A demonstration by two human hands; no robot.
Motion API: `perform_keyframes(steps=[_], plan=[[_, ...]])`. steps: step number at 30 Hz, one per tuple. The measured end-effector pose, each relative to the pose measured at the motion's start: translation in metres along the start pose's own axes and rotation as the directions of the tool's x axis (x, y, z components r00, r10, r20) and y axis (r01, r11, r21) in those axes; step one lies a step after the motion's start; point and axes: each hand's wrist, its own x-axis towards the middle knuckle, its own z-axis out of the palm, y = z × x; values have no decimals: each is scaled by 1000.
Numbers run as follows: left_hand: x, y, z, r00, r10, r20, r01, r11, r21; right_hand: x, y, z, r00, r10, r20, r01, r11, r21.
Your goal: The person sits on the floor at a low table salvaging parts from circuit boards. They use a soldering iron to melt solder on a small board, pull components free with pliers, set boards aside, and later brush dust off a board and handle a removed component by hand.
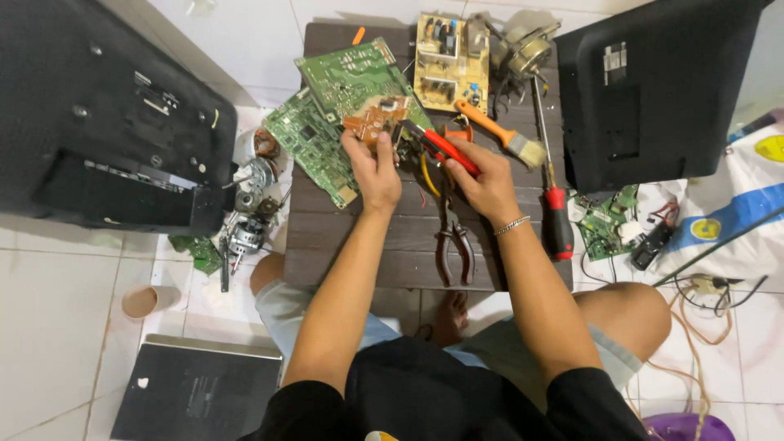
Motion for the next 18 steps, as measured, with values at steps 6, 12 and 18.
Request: perform_keyframes(steps=[6, 12, 18], plan=[[-1, -5, -3, 999, 45, 12, -45, 999, 16, 1, -4, 5, 999, 11, -37, -11, 1000, -2], [0, -12, -3, 1000, -4, 6, 4, 1000, -19, 2, -11, 1, 996, 27, -89, -33, 997, -67], [-3, 4, 2, 997, 78, -24, -68, 953, 297, 5, -15, -3, 941, 160, -299, -193, 977, -86]])
